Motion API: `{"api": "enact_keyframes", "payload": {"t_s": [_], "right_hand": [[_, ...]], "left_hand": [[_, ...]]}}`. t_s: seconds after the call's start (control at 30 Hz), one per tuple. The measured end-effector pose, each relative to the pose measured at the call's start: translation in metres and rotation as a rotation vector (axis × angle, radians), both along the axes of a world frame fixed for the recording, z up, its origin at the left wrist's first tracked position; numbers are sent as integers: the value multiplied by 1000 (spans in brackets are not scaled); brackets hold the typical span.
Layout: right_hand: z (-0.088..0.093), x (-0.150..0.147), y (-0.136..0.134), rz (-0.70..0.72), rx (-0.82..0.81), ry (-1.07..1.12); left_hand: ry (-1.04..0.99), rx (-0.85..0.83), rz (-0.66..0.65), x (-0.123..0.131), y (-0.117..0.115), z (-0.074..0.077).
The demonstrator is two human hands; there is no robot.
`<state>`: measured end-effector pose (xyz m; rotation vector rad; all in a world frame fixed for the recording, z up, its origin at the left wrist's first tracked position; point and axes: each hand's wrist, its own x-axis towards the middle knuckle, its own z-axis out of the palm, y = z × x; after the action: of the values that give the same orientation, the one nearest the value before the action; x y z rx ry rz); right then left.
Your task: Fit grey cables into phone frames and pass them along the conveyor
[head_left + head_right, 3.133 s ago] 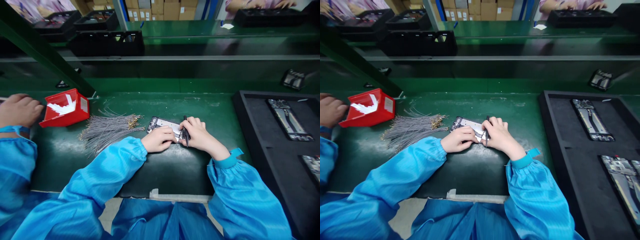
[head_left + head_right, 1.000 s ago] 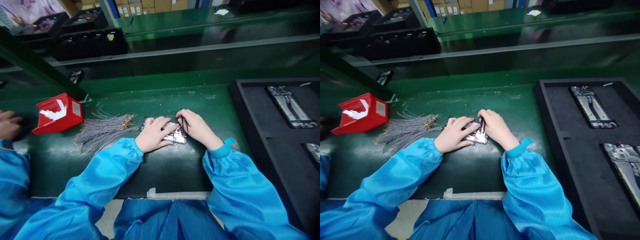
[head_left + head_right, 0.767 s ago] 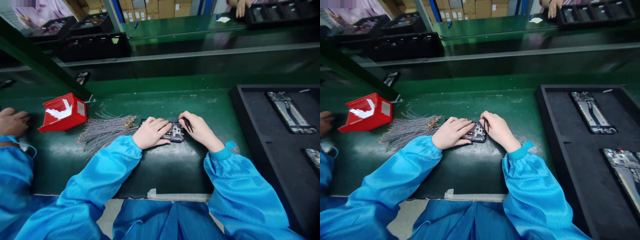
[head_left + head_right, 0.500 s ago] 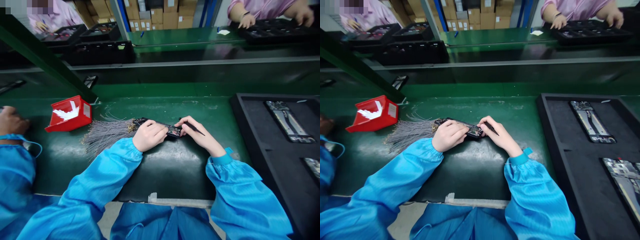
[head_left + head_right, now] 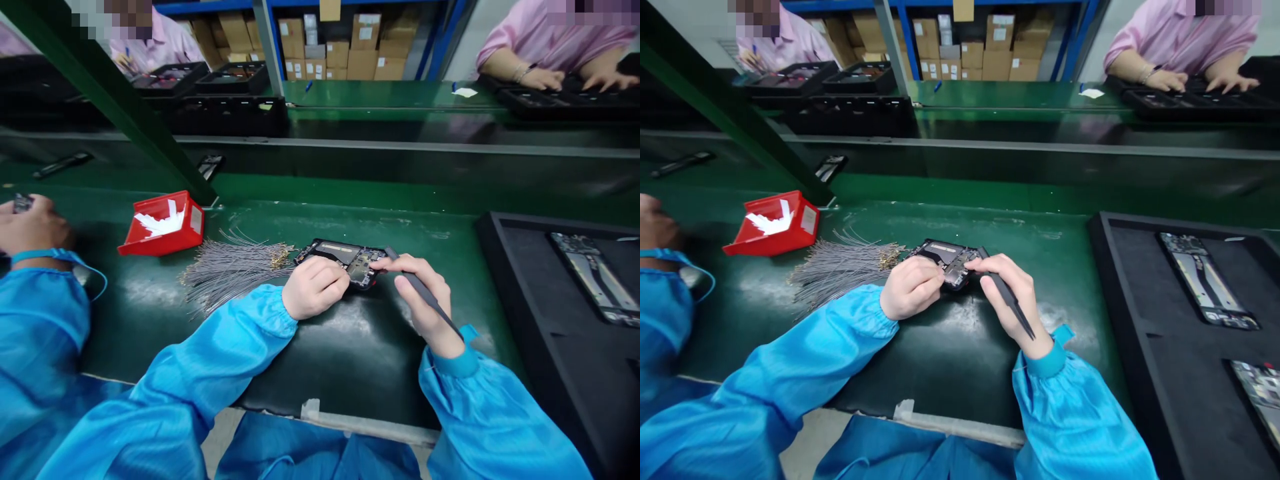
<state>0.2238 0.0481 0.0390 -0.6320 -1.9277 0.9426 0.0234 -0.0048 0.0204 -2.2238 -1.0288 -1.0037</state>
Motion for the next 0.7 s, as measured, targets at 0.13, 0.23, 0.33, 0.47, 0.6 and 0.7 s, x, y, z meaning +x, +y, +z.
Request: {"api": "enact_keyframes", "payload": {"t_s": [0.13,0.23,0.33,0.47,0.6,0.7], "right_hand": [[-2,0,-1,23,110,6],[-3,0,0,17,131,-16],[-2,0,0,12,144,-34],[-2,0,0,26,154,-27],[-3,-5,1,-1,131,-81],[-8,-10,4,-56,146,-137]], "left_hand": [[-26,5,-10,0,0,-1],[-39,-23,-16,-1,0,-3],[-47,-31,-16,-1,0,-3],[-46,-16,-8,-1,1,-2],[-36,-30,31,-2,1,1],[1,-55,101,-4,8,1]]}}
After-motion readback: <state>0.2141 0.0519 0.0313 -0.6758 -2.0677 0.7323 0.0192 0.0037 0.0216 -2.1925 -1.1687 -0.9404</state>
